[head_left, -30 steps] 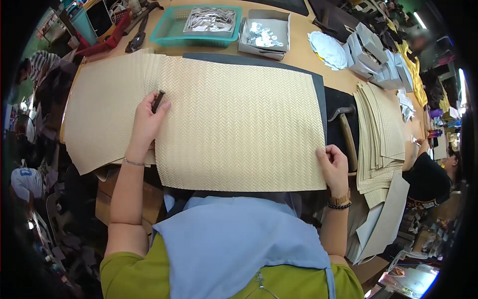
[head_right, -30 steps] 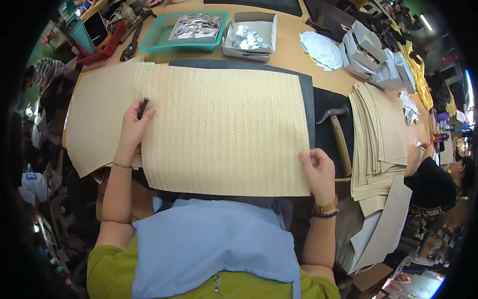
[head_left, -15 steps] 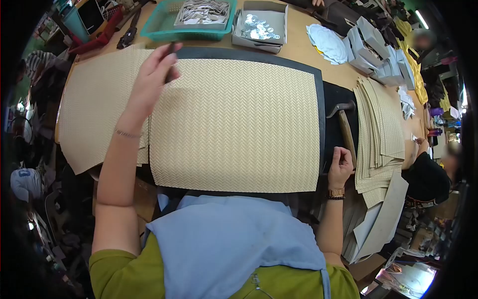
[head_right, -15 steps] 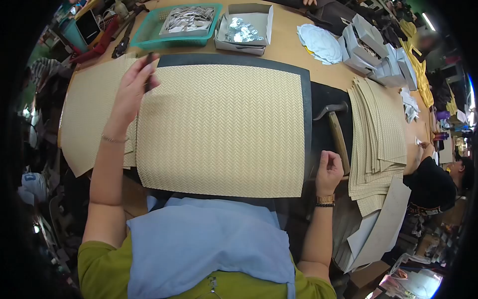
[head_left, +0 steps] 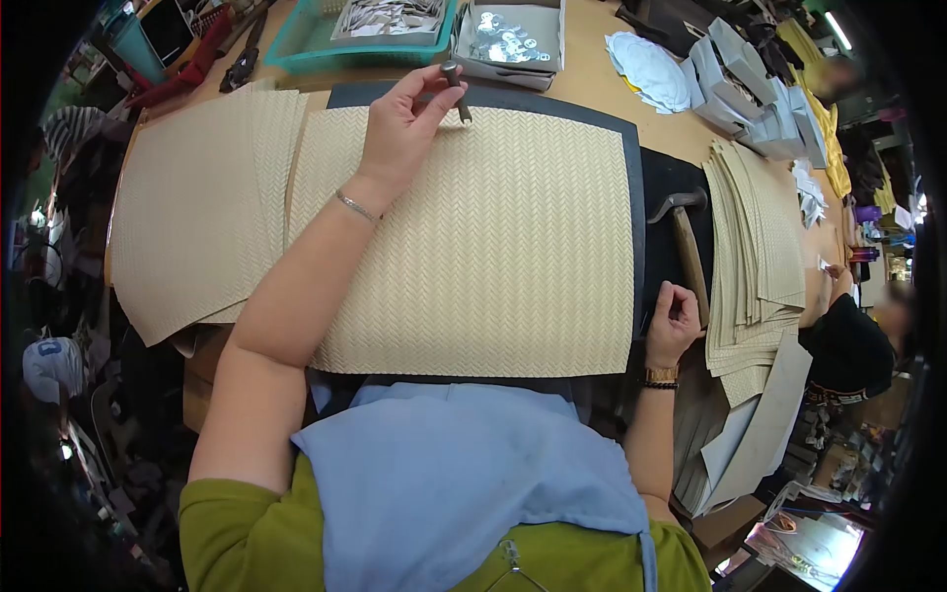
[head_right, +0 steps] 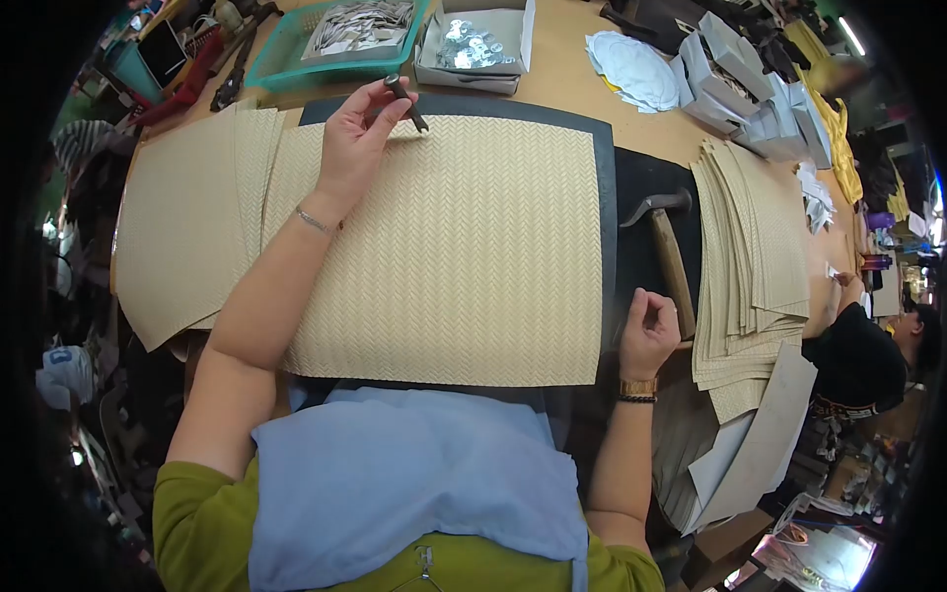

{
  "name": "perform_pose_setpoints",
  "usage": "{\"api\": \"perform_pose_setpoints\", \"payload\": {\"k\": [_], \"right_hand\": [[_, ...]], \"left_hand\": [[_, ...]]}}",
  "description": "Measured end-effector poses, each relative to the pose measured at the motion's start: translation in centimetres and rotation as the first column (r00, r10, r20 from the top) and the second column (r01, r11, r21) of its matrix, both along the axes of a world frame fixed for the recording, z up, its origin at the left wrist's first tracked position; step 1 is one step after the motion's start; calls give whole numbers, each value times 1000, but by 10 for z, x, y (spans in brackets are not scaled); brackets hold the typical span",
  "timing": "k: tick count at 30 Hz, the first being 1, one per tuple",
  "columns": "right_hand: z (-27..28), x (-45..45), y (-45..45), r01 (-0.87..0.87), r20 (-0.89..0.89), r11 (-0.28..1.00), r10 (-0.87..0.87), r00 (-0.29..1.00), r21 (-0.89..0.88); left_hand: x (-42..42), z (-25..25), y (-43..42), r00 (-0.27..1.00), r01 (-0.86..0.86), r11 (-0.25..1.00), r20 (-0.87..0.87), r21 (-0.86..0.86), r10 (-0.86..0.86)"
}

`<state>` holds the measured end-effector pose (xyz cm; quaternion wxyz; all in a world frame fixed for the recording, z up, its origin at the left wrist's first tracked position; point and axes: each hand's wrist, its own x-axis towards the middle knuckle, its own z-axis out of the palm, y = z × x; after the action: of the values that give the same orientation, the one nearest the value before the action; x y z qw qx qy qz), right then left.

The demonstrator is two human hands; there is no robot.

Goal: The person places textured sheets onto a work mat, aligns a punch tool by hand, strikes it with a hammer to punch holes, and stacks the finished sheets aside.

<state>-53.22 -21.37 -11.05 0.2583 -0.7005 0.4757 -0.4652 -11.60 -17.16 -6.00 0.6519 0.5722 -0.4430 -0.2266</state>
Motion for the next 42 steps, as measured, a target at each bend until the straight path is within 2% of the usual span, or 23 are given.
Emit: {"api": "perform_pose_setpoints", "payload": {"k": [6,16,27,30,31,33,36,37,40,41,42], "right_hand": [[2,4,1,-18,29,1000,19,999,-25],[3,5,1,-9,-16,999,9,1000,-39],[2,7,0,-32,19,997,33,999,-63],[9,9,3,-13,-8,1000,13,1000,7],[15,10,2,-42,-177,990,17,984,-137],[34,10,-4,-163,-484,903,-55,873,-397],[57,10,-14,50,-643,911,-327,693,-409],[49,-2,-24,37,-692,881,-397,603,-472],[50,-23,-43,115,-789,978,-206,579,-171],[52,-24,-48,63,-781,973,-218,585,-224],[62,-16,-53,107,-703,994,-99,704,-32]], "left_hand": [[-5,2,1,998,40,999,41,7,-40],[-7,6,1,994,-22,997,112,74,14],[-6,2,0,991,46,999,122,25,-48],[-7,0,-1,988,63,998,144,-1,-62],[-8,0,-2,986,67,998,152,-9,-65],[-9,3,-2,983,31,999,178,18,-34],[-11,6,-1,982,25,999,186,32,-31],[-11,7,0,982,33,999,184,31,-38],[-11,3,-1,979,34,999,202,-7,-32],[-11,2,-2,973,22,1000,229,-5,-21],[-11,3,-2,973,13,1000,229,-12,-10]]}}
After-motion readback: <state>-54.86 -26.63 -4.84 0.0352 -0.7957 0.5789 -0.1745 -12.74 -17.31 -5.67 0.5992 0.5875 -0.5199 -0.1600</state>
